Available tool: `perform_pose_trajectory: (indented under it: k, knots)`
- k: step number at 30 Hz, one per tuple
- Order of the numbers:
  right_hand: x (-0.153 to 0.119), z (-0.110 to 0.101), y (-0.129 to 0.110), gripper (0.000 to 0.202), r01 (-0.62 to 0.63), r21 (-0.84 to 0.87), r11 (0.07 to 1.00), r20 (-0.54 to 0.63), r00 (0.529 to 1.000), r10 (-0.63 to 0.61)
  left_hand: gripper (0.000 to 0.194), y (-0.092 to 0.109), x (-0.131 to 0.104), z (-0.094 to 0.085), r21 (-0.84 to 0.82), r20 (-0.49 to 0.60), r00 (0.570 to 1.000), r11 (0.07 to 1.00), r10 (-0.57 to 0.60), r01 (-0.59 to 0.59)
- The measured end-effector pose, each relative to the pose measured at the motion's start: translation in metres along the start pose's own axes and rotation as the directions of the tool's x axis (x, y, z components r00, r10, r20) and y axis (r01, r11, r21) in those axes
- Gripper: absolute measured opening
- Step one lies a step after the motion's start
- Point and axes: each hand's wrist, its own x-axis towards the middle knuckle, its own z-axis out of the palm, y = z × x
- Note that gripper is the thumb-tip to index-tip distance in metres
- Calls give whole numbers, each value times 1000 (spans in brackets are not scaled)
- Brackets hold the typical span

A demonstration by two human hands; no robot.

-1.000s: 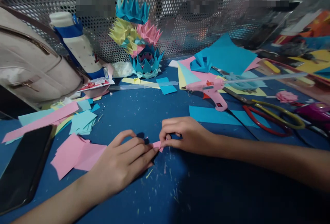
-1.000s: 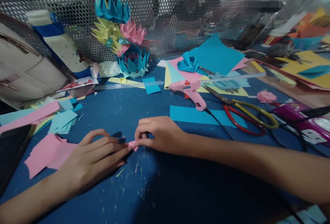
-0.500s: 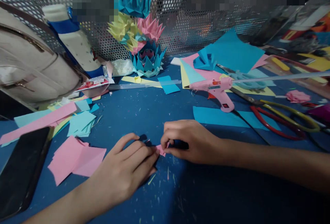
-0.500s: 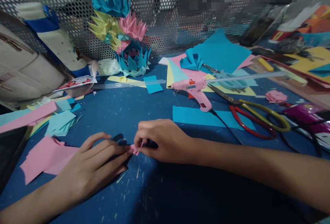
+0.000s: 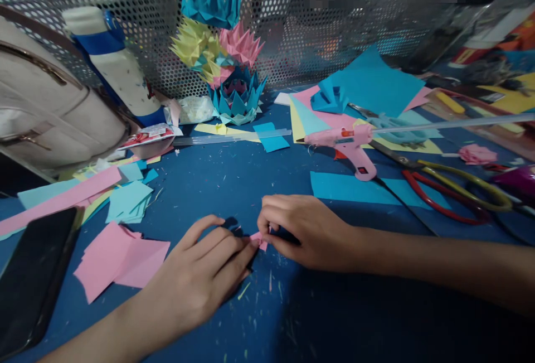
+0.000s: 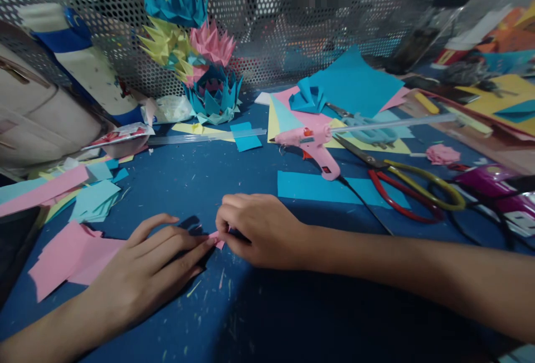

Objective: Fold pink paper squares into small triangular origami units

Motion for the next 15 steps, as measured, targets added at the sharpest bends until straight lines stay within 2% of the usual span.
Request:
perform_pose_trajectory:
  k: [6,11,15]
  knots:
    - [1,1,-5,2,-43,-49,998,-16,999,42,24,-1,0,2,-6,-45,999,1000,-7,7]
    - [2,2,-9,1,-78,-56,995,-18,997,77,21,1,0,1,-11,-47,999,1000,16,-17]
    - [2,2,-9,2,-78,-54,995,-19,997,77,28,2,1,0,28,-9,1000,999,24,-24]
